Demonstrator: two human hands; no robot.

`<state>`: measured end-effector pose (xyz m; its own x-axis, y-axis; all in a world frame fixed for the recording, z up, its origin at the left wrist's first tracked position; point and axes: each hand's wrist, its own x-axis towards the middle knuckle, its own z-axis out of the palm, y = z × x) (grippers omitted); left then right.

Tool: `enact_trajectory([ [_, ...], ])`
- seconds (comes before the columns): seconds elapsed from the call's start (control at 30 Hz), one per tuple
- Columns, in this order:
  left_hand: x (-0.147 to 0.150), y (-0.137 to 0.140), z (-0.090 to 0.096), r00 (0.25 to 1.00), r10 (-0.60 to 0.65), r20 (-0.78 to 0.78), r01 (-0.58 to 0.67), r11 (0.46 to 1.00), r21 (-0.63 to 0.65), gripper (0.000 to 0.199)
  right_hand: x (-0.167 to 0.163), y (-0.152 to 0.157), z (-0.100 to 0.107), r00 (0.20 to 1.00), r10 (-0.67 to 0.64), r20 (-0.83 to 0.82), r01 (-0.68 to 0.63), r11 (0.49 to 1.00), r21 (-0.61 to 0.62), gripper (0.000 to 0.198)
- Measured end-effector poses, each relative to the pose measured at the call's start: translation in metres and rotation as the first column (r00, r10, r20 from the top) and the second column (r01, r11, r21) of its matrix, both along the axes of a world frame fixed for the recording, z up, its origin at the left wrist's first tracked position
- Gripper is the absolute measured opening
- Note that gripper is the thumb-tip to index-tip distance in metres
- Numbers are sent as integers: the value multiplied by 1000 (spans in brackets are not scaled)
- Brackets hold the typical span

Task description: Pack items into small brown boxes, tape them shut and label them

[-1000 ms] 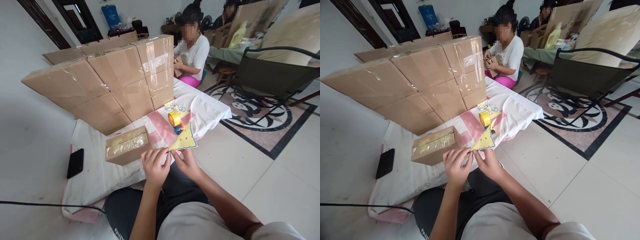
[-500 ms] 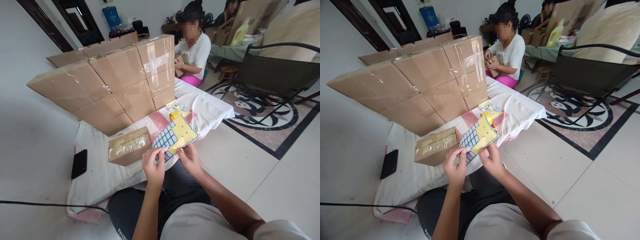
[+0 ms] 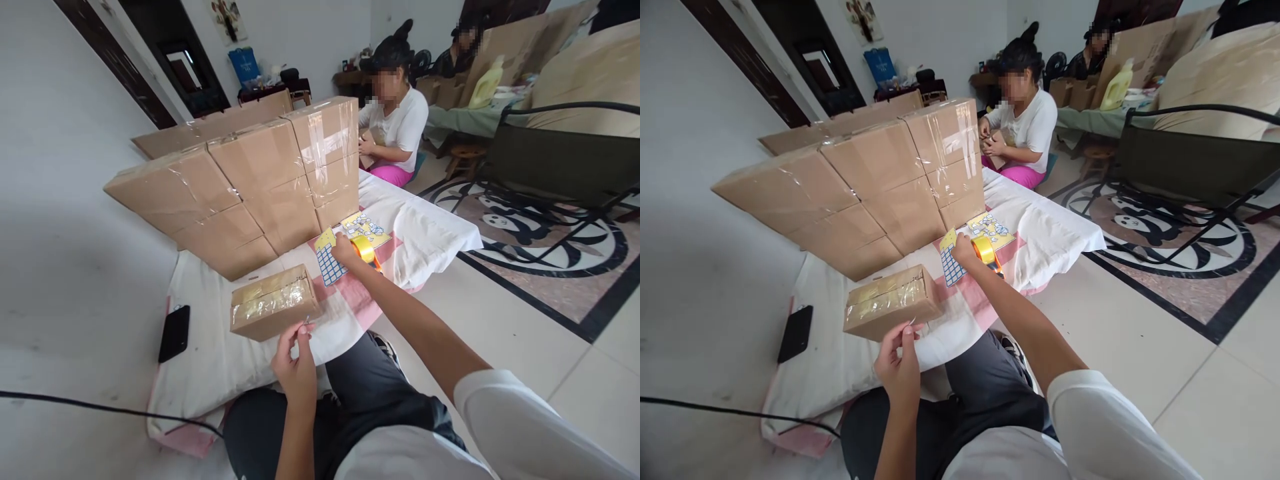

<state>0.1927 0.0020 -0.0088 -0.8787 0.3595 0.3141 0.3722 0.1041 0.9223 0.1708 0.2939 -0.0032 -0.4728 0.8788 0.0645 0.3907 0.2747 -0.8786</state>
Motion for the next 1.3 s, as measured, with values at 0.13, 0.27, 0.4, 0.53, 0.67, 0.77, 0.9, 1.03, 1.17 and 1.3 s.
enact_trajectory([
  [0.13, -7, -5, -1, 995, -23, -96, 16, 997, -73, 21, 13, -36, -9, 997, 20, -76, -8, 988, 157, 44],
  [0.27, -13, -2, -2, 992, -68, -109, 53, 989, -136, 19, 61, -92, -30, 978, 20, -208, 57, 932, 357, 26],
  [0.4, -16, 4, -4, 974, -121, -191, 84, 978, -189, 18, 94, -117, -32, 917, 179, -356, -125, 977, 170, 19],
  [0.53, -24, 8, 0, 886, -291, -362, 179, 933, -312, 17, 103, -116, -19, 767, 374, -521, -609, 681, -406, 42],
  [0.67, -35, 10, 7, 744, -513, -428, 329, 839, -433, 18, 107, -119, -10, 661, 476, -580, -732, 236, -640, 44],
  [0.77, -42, 11, 10, 605, -590, -535, 352, 800, -485, 20, 113, -124, -10, 551, 493, -673, -787, 41, -615, 35],
  [0.9, -54, 13, 14, 427, -588, -687, 287, 808, -514, 28, 113, -122, -22, 516, 475, -713, -819, 30, -573, 35],
  [1.03, -89, 5, 17, 383, -405, -830, -23, 894, -447, 30, 86, -110, -46, 781, 133, -610, -614, 344, -710, 34],
  [1.17, -137, -16, 13, 569, -2, -823, -337, 911, -236, 21, 47, -100, -68, 837, -58, -544, -477, 410, -777, 31],
  [1.3, -158, -33, 9, 748, 215, -628, -471, 839, -273, 39, 26, -99, -77, 837, -70, -542, -473, 403, -783, 26],
])
